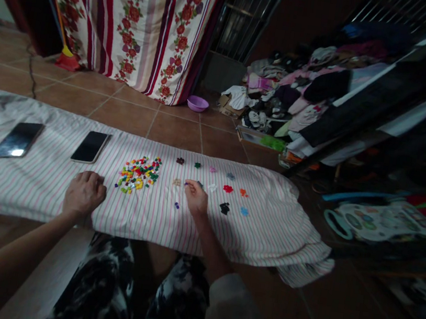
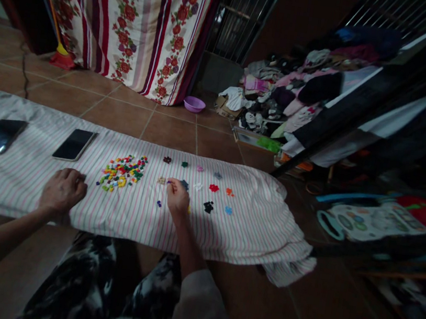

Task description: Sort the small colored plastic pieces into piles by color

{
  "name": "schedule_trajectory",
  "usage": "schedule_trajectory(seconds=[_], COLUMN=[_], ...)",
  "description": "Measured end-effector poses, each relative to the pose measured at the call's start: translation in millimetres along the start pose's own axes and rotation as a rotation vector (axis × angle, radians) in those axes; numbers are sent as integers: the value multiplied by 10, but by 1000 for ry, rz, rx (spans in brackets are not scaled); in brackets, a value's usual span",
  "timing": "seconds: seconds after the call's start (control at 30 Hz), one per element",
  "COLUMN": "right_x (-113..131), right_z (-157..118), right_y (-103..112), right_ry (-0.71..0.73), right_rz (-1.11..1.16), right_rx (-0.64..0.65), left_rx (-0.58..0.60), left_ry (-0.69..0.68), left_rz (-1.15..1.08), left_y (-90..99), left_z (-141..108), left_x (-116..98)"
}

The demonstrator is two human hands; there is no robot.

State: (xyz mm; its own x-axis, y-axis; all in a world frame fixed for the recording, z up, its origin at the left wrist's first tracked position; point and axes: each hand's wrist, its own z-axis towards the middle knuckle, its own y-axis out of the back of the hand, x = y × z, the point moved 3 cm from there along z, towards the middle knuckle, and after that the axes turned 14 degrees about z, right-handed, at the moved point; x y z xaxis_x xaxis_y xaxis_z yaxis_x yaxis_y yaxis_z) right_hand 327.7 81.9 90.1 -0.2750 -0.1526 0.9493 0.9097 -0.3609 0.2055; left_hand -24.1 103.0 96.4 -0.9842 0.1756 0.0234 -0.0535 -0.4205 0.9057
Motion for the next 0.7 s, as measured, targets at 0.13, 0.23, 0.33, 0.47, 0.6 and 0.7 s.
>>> schedule_trajectory(seconds=[0.13,0.23,0.33,0.47,0.6,0.7], right_x=[5,54,81,64,66,69], right_z=[-111,-300,-479,-591,-603,-610], right_y=[197,163,78,-6,-50,-65], right_ry=[-36,0,44,66,107,156], right_rz=[-61,-139,-224,-359,-397,-396], right_rx=[-22,16,38,43,67,98], left_rx=[-1,-9,-14,-10,-11,-9], left_ry=[-4,-8,-13,-29,10,50], left_rz=[74,83,79,68,50,46], left_y=[-11,-6,14,14,-30,-54], left_z=[-9,-10,-5,-7,-20,-26], left_x=[0,-1,-6,-10,9,21])
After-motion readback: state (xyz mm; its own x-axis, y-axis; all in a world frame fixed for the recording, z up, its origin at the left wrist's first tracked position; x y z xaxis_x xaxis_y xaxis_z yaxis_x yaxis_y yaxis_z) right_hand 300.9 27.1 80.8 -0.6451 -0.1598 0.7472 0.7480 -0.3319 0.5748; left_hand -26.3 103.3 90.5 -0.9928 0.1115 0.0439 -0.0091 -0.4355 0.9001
